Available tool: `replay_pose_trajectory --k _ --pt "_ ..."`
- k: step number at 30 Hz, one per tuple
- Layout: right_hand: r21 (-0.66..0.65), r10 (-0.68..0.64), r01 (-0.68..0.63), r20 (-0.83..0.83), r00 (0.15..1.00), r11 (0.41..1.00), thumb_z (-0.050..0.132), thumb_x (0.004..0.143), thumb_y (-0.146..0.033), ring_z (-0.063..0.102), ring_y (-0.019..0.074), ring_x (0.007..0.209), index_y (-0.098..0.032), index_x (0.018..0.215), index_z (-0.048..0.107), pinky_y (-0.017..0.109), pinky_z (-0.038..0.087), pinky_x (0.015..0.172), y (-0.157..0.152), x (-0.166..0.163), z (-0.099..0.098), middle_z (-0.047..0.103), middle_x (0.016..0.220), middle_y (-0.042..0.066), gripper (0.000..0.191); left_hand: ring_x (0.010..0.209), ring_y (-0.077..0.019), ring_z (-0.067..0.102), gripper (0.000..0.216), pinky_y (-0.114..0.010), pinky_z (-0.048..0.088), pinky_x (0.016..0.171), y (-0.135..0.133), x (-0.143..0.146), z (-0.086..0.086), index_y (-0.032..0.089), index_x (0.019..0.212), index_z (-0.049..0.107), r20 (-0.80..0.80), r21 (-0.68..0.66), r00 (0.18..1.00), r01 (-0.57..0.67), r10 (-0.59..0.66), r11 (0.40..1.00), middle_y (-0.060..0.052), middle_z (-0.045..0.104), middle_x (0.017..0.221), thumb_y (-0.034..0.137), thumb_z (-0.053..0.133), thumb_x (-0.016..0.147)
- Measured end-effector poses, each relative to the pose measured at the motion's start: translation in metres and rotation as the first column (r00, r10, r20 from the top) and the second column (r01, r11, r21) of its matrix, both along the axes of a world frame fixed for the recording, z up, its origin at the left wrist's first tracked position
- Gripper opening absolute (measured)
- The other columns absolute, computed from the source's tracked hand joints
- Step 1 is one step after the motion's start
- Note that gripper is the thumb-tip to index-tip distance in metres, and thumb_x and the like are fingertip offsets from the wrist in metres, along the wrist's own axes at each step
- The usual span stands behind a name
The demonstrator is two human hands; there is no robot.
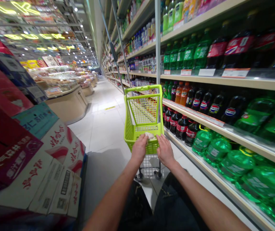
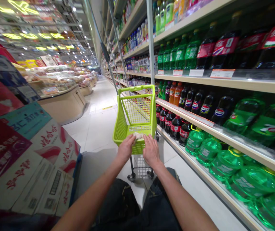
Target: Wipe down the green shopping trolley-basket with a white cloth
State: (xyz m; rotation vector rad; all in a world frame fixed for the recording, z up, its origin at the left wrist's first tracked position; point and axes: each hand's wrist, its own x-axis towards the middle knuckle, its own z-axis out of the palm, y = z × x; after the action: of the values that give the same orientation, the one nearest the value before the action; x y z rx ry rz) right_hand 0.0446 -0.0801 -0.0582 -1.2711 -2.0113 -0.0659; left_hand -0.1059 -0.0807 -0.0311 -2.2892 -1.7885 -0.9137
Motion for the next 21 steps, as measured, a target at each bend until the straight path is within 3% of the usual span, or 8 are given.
replay_pose_trajectory --k 3,5,9,11,13,16,18,21 --pt "0.016 0.026 -0.026 0.005 1.0 1.0 0.036 0.069 -0.006 0.034 0.0212 0.123 -0.006 0.125 0.041 0.037 0.032 0.099 0.0 0.002 0.001 0.047 0.128 0.013 0.057 0.117 -0.0203 0.045 0.035 -0.037 0.039 0.098 0.001 0.026 -0.005 0.014 0.114 0.053 -0.072 0.029 0.987 0.144 -0.142 0.989 -0.014 0.052 0.124 0.01 0.046 0.08" --pt "0.02 0.025 -0.025 0.003 1.0 0.999 0.036 0.069 -0.005 0.036 0.0208 0.122 -0.005 0.125 0.041 0.037 0.032 0.099 0.0 0.004 0.002 0.046 0.128 0.013 0.057 0.117 -0.0206 0.045 0.034 -0.037 0.038 0.098 0.0 0.019 -0.008 0.014 0.112 0.054 -0.099 0.05 0.985 0.145 -0.14 0.988 -0.012 0.052 0.123 0.01 0.048 0.079" --pt "0.01 0.021 -0.021 0.003 1.0 1.0 0.037 0.068 -0.005 0.037 0.0211 0.121 -0.007 0.126 0.041 0.037 0.034 0.097 0.0 0.004 0.003 0.047 0.127 0.013 0.058 0.114 -0.0191 0.048 0.034 -0.036 0.041 0.096 -0.004 -0.03 -0.01 0.017 0.108 0.057 -0.054 0.089 0.995 -0.074 0.079 0.993 -0.01 0.055 0.121 0.006 0.042 0.08" --pt "0.01 0.032 -0.031 -0.004 0.999 0.999 0.037 0.068 -0.005 0.036 0.0208 0.122 -0.007 0.126 0.04 0.036 0.034 0.097 -0.001 0.0 0.002 0.046 0.128 0.013 0.058 0.114 -0.0195 0.049 0.036 -0.036 0.043 0.095 -0.005 -0.038 -0.012 0.015 0.11 0.056 -0.028 0.109 0.99 -0.132 0.136 0.985 -0.012 0.054 0.121 0.004 0.04 0.08" --pt "0.012 0.045 -0.045 -0.012 0.999 0.999 0.037 0.068 -0.004 0.035 0.0202 0.123 -0.006 0.127 0.039 0.035 0.033 0.098 -0.001 -0.003 0.002 0.045 0.129 0.013 0.059 0.114 -0.0187 0.048 0.036 -0.035 0.043 0.095 -0.005 -0.025 -0.016 0.015 0.111 0.055 -0.045 0.125 0.997 -0.061 0.067 0.99 -0.012 0.054 0.122 0.005 0.04 0.08" --pt "0.009 0.047 -0.047 -0.02 0.999 0.999 0.037 0.066 -0.003 0.036 0.0194 0.121 -0.009 0.127 0.039 0.036 0.033 0.098 0.001 -0.003 0.003 0.045 0.129 0.012 0.062 0.119 -0.0172 0.043 0.036 -0.036 0.039 0.098 -0.002 0.008 -0.023 0.018 0.114 0.053 -0.107 0.151 0.984 0.156 -0.141 0.976 -0.009 0.052 0.124 0.009 0.042 0.082" --pt "0.003 0.046 -0.046 -0.012 0.999 0.999 0.037 0.066 -0.004 0.038 0.0195 0.12 -0.01 0.127 0.039 0.037 0.034 0.096 0.002 0.0 0.005 0.045 0.129 0.011 0.062 0.121 -0.0181 0.04 0.035 -0.038 0.038 0.1 -0.001 0.013 -0.025 0.018 0.115 0.053 -0.131 0.162 0.968 0.232 -0.213 0.959 -0.008 0.051 0.125 0.011 0.043 0.082" --pt "-0.014 0.057 -0.057 0.018 0.998 0.998 0.036 0.067 -0.004 0.038 0.0201 0.12 -0.01 0.128 0.038 0.037 0.035 0.095 0.002 0.004 0.008 0.045 0.129 0.012 0.061 0.119 -0.0187 0.043 0.033 -0.037 0.039 0.099 -0.001 -0.019 -0.021 0.018 0.109 0.057 -0.079 0.149 0.992 0.105 -0.094 0.983 -0.008 0.053 0.123 0.009 0.042 0.081"
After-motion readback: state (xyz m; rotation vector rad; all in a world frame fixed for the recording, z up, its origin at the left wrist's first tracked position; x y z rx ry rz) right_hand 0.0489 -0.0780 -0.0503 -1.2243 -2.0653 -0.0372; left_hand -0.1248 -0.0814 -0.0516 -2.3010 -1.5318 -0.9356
